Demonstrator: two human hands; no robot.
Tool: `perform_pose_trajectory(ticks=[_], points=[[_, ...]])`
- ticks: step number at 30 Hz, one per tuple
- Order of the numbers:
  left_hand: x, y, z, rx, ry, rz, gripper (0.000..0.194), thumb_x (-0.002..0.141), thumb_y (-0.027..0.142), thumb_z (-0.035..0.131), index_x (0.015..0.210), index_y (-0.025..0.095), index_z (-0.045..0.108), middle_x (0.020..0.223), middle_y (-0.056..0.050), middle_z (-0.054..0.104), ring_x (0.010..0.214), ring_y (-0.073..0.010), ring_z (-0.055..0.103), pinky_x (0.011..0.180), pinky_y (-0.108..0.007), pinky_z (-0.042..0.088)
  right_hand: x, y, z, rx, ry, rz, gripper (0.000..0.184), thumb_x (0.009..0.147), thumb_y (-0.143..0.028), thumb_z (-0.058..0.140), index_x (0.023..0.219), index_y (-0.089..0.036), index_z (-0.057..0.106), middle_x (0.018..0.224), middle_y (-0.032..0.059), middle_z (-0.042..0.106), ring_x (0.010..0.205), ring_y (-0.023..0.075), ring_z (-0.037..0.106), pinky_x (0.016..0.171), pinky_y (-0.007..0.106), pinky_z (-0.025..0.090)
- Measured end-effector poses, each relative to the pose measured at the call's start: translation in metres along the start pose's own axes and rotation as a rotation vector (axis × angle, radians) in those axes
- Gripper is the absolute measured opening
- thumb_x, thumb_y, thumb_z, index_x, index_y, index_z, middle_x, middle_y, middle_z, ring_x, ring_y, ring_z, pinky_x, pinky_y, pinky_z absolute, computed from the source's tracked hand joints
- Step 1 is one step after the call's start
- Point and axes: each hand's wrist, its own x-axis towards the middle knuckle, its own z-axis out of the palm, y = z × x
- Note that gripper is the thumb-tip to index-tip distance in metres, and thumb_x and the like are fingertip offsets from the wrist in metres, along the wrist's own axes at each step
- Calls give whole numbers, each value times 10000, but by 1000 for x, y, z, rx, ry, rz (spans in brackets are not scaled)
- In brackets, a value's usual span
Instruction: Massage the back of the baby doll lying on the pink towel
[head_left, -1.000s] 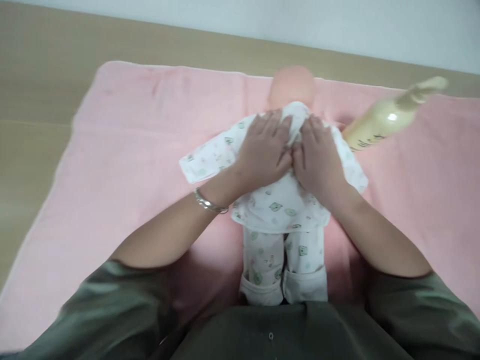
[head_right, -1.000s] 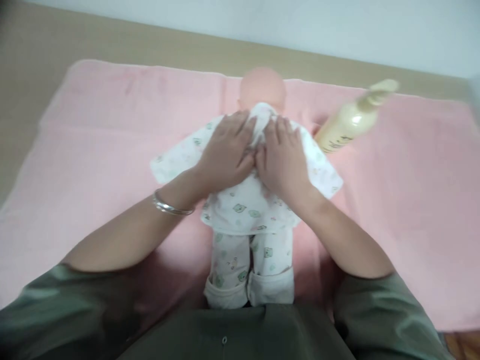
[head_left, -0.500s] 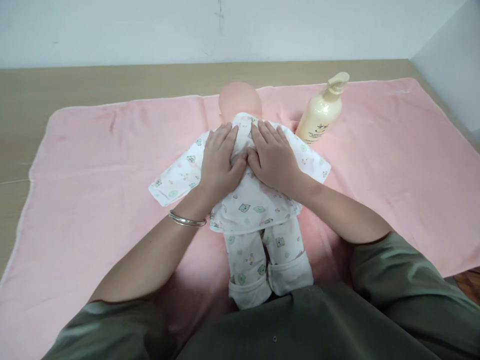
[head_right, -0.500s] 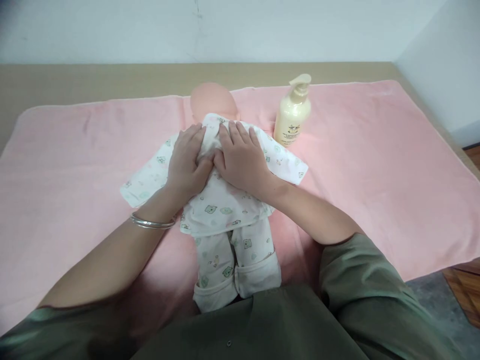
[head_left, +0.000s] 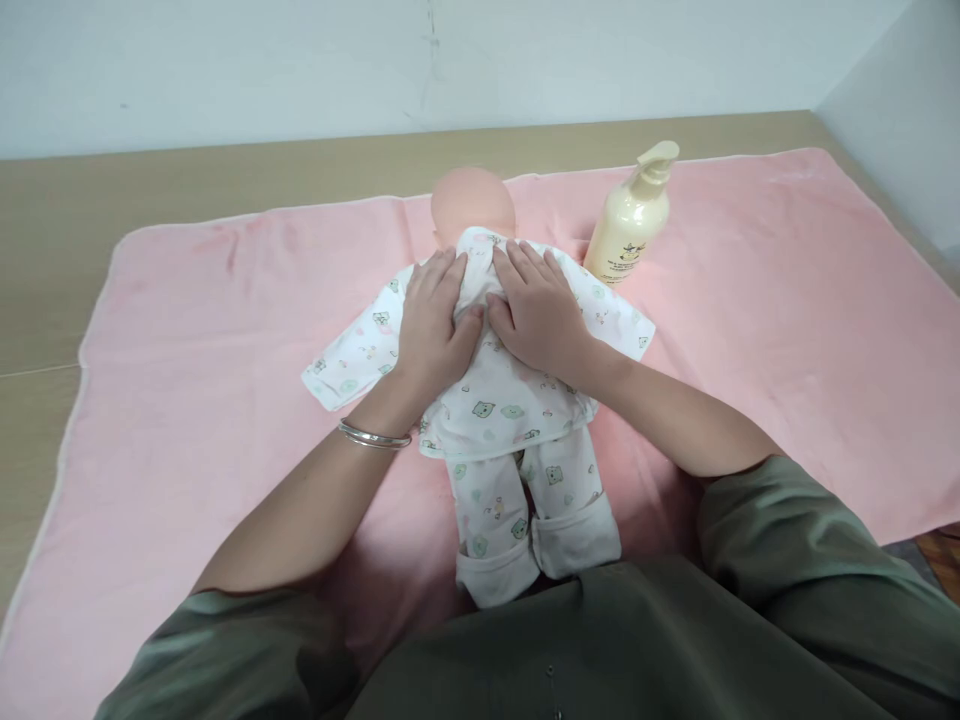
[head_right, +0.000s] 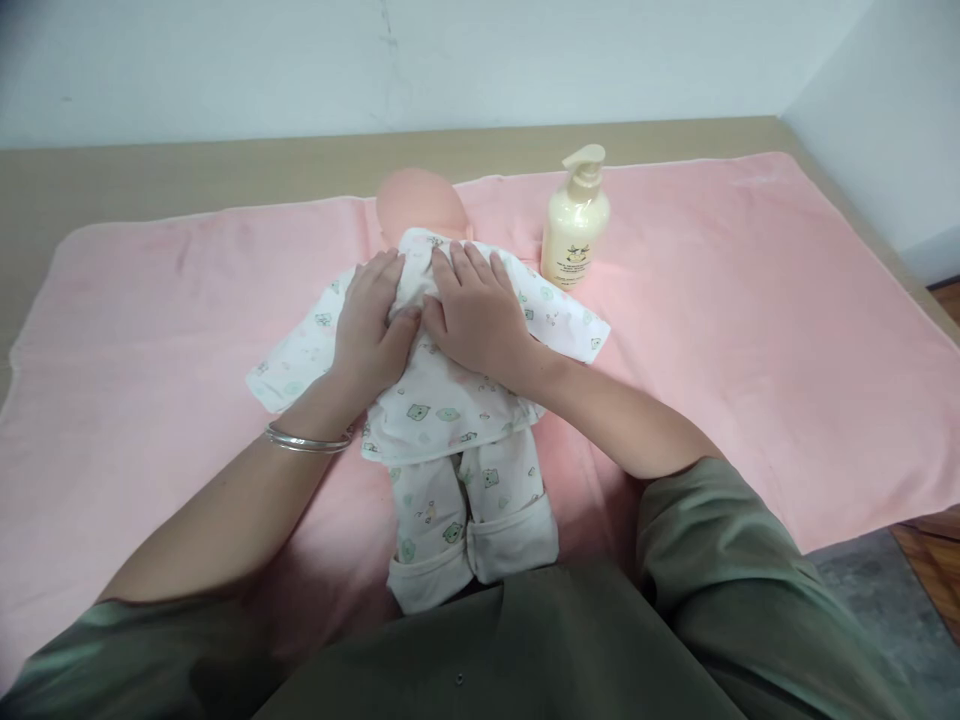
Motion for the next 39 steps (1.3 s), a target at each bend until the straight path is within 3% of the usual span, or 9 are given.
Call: perform_pose_trajectory(ticks=[14,24,28,34,39], points=[[1,5,-1,9,9,-6,593,946,577,379,1448,266,435,1547,-71,431,1460,-302,354,1235,-553,227,0,5,3,1,38,-26,532,959,-258,396,1444,-43,435,1497,165,399,1428,297,302,1212,519,204],[2,5,-1,-4,0,-13,592,939,565,400,1453,274,431,1549,-61,427,1463,-302,346,1238,-543,226,1,6,3,44,-2,-12,540,966,-254,397,1467,-53,396,1523,170,354,1450,301,252,1225,534,155],[2,10,-4,22,-60,-47,611,944,532,399,1479,237,402,1582,-87,369,1492,-332,277,1241,-566,171,1,4,2,32,-11,-8,542,964,-237,398,1467,-36,390,1522,178,352,1451,301,248,1226,530,158],[6,23,-13,124,-196,-211,714,937,485,433,1541,139,273,1643,-149,187,1526,-370,117,1239,-562,141,-10,-8,-7,11,-76,27,547,989,-231,384,1491,-20,338,1545,194,295,1468,319,194,1223,531,187],[2,30,-14,161,-143,-197,624,943,445,433,1486,143,386,1596,-156,317,1503,-370,226,1229,-567,198,-8,-4,-9,62,-123,20,575,965,-251,411,1507,-78,335,1563,146,276,1475,320,172,1214,558,199]])
